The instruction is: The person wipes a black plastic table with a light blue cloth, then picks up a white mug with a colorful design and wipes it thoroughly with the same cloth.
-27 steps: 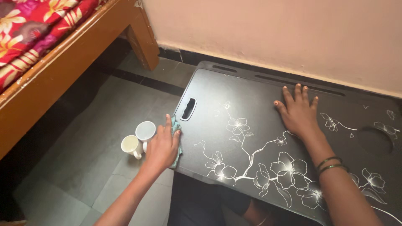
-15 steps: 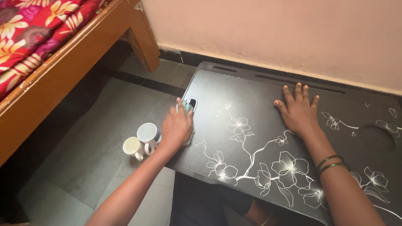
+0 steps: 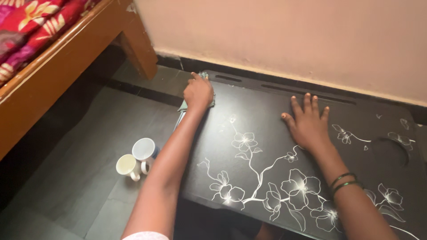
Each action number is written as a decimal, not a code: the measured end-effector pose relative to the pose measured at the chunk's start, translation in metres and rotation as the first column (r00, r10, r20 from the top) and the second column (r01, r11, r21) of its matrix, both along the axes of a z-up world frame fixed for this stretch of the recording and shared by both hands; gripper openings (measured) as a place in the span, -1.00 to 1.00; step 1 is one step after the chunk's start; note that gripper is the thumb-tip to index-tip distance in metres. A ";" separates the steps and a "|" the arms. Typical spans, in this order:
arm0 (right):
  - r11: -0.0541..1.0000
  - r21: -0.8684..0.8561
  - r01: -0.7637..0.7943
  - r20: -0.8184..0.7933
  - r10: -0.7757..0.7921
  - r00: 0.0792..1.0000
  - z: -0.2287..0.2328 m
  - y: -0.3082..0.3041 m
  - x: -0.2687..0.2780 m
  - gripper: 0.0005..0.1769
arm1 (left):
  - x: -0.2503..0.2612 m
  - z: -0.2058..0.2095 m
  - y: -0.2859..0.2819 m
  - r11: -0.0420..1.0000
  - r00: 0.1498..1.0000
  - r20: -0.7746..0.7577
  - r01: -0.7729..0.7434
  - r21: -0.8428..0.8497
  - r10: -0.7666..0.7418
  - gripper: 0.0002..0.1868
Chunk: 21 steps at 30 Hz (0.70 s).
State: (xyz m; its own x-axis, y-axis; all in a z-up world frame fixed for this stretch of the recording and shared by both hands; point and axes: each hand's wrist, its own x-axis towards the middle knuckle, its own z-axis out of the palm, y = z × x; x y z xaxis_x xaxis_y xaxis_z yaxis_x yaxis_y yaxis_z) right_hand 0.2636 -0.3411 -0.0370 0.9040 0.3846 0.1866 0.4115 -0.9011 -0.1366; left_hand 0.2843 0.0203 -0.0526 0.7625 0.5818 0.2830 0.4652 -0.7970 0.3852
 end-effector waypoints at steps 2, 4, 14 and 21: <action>1.000 -0.013 0.011 -0.023 -0.012 1.000 0.003 0.003 0.000 -0.14 | 0.018 -0.005 0.000 0.999 1.000 0.022 -0.021 0.040 0.020 -0.29; 1.000 -0.015 0.015 -0.033 -0.015 0.999 0.004 0.004 0.000 -0.13 | 0.033 -0.008 -0.001 0.996 0.999 0.048 -0.021 0.088 0.017 -0.32; 1.000 -0.001 0.010 -0.050 -0.010 0.999 0.003 0.005 0.000 -0.12 | 0.064 0.000 -0.010 0.988 0.998 -0.053 0.049 0.145 -0.041 -0.44; 1.000 -0.006 0.019 -0.070 -0.019 0.997 0.010 0.006 -0.004 -0.13 | 0.068 0.002 -0.033 0.937 0.984 -0.079 0.178 0.299 -0.162 -0.43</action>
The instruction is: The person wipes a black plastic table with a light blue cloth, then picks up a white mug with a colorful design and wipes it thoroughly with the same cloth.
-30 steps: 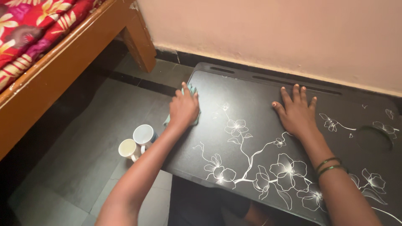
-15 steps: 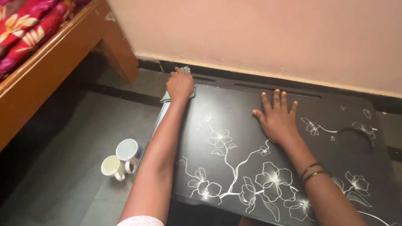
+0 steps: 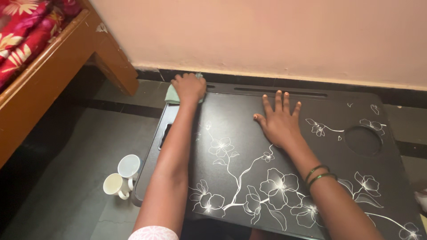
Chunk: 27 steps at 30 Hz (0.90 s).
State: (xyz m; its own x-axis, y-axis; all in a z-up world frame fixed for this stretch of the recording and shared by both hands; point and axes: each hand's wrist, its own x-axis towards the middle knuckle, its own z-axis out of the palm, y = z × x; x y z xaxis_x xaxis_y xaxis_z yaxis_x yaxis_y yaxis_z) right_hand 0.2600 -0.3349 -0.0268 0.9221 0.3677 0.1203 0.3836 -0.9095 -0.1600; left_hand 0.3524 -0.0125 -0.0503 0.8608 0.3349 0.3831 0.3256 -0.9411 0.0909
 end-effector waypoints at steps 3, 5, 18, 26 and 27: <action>1.000 0.020 -0.002 -0.006 0.002 1.000 0.002 -0.001 -0.001 -0.14 | 0.005 0.002 -0.040 0.981 0.977 -0.078 0.195 -0.025 -0.196 -0.43; 0.999 0.032 0.009 -0.002 -0.009 1.000 0.000 -0.001 -0.001 -0.12 | 0.006 -0.001 -0.088 0.953 0.954 -0.044 0.292 -0.077 -0.296 -0.41; 0.922 0.386 0.004 0.139 -0.062 0.988 -0.012 -0.010 0.010 -0.11 | 0.030 -0.017 -0.218 0.138 0.713 0.470 0.613 -0.778 -0.521 -0.36; 1.000 0.014 0.005 0.047 -0.005 0.999 0.009 0.000 0.003 -0.19 | -0.002 0.010 -0.134 0.728 0.814 0.325 0.577 -0.369 -0.481 -0.56; 0.999 0.040 0.016 0.017 -0.017 1.000 0.008 0.000 0.004 -0.20 | -0.007 0.007 -0.123 0.813 0.869 0.233 0.493 -0.312 -0.437 -0.52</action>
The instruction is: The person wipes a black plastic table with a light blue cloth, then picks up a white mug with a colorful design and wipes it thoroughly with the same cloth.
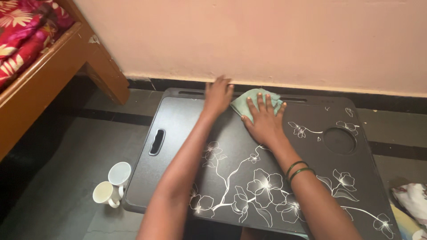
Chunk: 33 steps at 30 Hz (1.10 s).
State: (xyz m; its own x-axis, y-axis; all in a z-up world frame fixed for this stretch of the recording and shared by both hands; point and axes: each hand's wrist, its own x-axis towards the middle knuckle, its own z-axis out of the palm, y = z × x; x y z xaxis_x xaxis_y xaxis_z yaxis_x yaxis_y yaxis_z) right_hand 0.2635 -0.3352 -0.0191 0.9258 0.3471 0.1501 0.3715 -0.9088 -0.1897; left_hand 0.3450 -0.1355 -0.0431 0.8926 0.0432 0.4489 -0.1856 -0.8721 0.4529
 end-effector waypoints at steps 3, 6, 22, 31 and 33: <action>0.999 0.038 0.039 -0.003 -0.039 0.999 -0.010 -0.005 0.010 -0.19 | -0.014 -0.008 0.032 0.980 0.969 -0.185 -0.135 0.144 0.161 -0.38; 0.986 0.046 0.163 0.076 -0.166 0.983 -0.022 -0.029 0.036 -0.21 | -0.029 -0.019 0.044 0.960 0.974 -0.184 -0.083 0.268 0.135 -0.27; 0.845 -0.119 0.522 -0.047 -0.530 0.847 -0.021 -0.118 0.101 -0.29 | -0.055 -0.009 0.017 0.967 0.961 -0.243 -0.068 0.245 0.130 -0.20; 0.977 -0.041 0.210 0.033 -0.209 0.977 -0.012 0.065 0.082 -0.35 | -0.050 -0.014 0.016 0.967 0.964 -0.234 -0.070 0.243 0.128 -0.25; 0.985 -0.023 0.170 0.016 -0.169 0.985 -0.006 0.081 0.074 -0.40 | -0.050 -0.014 0.016 0.966 0.962 -0.242 -0.064 0.251 0.127 -0.25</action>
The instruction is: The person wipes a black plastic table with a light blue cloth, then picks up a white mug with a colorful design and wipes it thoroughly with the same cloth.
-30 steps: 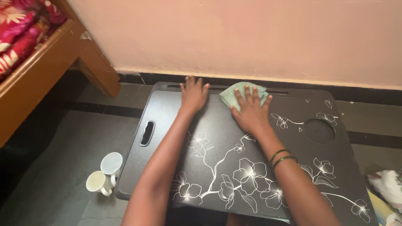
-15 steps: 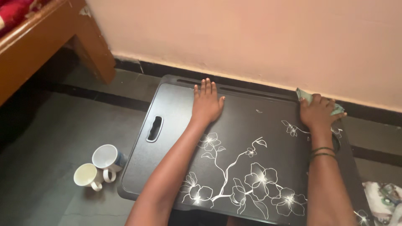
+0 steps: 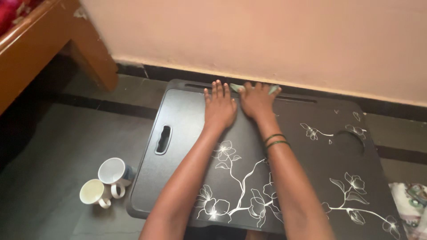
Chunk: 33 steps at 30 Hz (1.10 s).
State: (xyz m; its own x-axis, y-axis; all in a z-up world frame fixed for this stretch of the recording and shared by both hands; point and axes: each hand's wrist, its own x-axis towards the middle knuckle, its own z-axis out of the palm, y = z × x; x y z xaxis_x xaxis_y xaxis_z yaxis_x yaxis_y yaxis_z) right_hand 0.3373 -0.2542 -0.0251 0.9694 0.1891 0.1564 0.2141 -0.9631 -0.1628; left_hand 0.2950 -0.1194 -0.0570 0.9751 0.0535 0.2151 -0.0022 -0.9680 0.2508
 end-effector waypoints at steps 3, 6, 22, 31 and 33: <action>0.996 0.071 -0.047 0.011 0.047 0.999 0.003 -0.003 -0.008 -0.45 | 0.000 0.002 0.002 1.000 1.000 0.003 0.012 0.009 -0.012 -0.25; 0.993 0.086 -0.082 0.087 0.074 0.993 -0.002 -0.027 -0.006 -0.48 | -0.002 0.007 0.003 1.000 0.999 -0.038 0.027 -0.004 -0.027 -0.23; 0.937 -0.022 0.348 0.056 -0.346 0.937 -0.028 -0.266 0.029 -0.37 | -0.003 0.009 0.002 1.000 0.998 -0.056 0.022 -0.009 -0.023 -0.21; 0.843 0.045 0.536 -0.087 -0.531 0.843 -0.006 -0.285 0.005 -0.35 | -0.004 0.010 0.001 1.000 0.999 -0.037 0.014 -0.005 -0.014 -0.21; 0.856 0.049 0.515 -0.079 -0.511 0.856 -0.005 -0.288 -0.003 -0.36 | -0.004 0.010 0.001 1.000 1.000 -0.023 0.007 -0.017 -0.008 -0.21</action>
State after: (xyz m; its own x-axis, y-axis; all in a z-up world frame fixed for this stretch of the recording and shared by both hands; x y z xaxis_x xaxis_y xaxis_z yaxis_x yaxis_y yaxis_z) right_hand 0.3339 -0.5419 -0.0297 0.9340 -0.3462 0.0880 -0.3198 -0.9201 -0.2262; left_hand 0.2911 -0.1185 -0.0473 0.9803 0.0494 0.1914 -0.0035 -0.9637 0.2669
